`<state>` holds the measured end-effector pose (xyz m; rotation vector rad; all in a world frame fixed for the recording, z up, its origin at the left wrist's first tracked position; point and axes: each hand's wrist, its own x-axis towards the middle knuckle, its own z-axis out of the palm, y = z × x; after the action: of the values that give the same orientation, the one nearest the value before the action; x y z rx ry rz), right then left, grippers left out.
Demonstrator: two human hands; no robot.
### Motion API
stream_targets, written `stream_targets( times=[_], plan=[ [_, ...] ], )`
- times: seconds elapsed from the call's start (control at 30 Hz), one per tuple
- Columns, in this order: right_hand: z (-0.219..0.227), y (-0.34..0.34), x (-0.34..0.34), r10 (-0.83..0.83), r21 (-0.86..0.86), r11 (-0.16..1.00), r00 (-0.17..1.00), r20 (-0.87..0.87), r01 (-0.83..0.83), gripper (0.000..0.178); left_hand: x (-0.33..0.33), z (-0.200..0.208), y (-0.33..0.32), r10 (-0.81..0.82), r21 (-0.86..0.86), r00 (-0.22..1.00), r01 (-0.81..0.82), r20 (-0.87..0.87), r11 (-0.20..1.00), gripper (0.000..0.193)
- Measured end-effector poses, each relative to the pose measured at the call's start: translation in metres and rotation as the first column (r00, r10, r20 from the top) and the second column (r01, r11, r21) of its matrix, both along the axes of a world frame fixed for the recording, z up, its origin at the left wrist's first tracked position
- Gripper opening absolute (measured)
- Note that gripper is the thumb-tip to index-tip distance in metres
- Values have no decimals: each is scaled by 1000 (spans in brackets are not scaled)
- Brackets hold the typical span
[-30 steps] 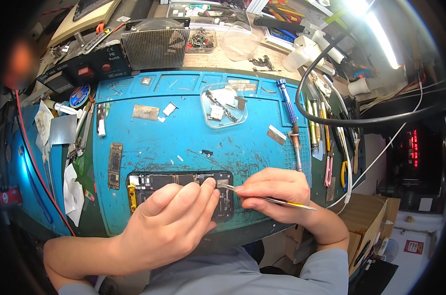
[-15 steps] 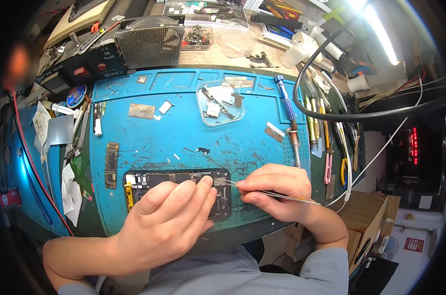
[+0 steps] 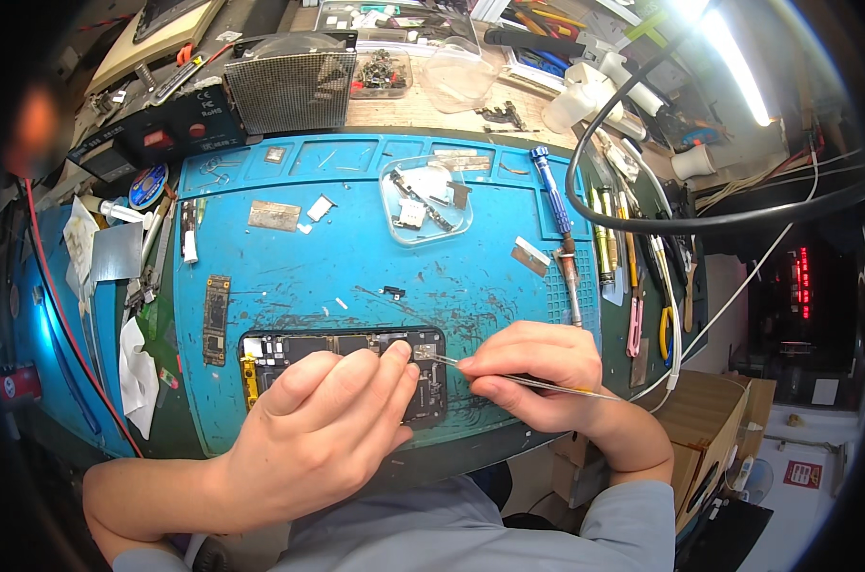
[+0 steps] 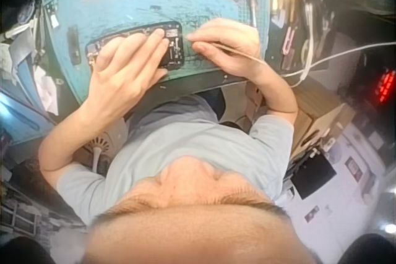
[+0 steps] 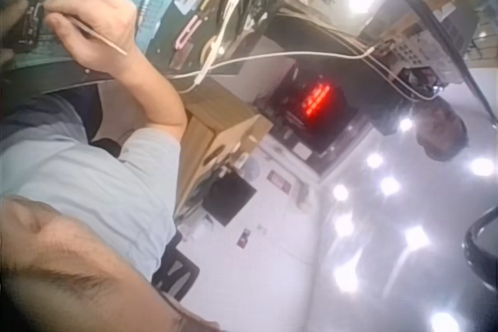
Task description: The person repairs a smartphone motherboard on a blue workbench. They use a soldering iron, tweezers, and a hot air gun to remove and install small components, then secure them with a screwdriver.
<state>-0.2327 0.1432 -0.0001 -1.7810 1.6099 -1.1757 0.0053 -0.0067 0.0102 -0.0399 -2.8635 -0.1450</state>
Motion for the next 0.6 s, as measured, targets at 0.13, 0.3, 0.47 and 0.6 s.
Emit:
stream_targets(
  times=[0.13, 0.3, 0.47, 0.6],
  plan=[
    [1, 0, 1, 12, 10, 1000, 1000, -17, -12, 16, 0, 1, 0, -3, 2, 1000, 3, -2, 1000, 52],
    [1, 0, 1, -4, 11, 1000, 1000, -18, 4, 16, 0, 0, 0, 1, 11, 1000, -1, -7, 1000, 52],
    [2, 0, 1, -23, 9, 1000, 1000, -4, 23, 16, 0, 0, 0, -2, 15, 1000, 2, -7, 1000, 52],
    [1, -1, 2, -30, 11, 999, 1000, -5, 30, 18, 0, 0, 0, -1, 12, 1000, 2, -7, 1000, 51]
  ],
)
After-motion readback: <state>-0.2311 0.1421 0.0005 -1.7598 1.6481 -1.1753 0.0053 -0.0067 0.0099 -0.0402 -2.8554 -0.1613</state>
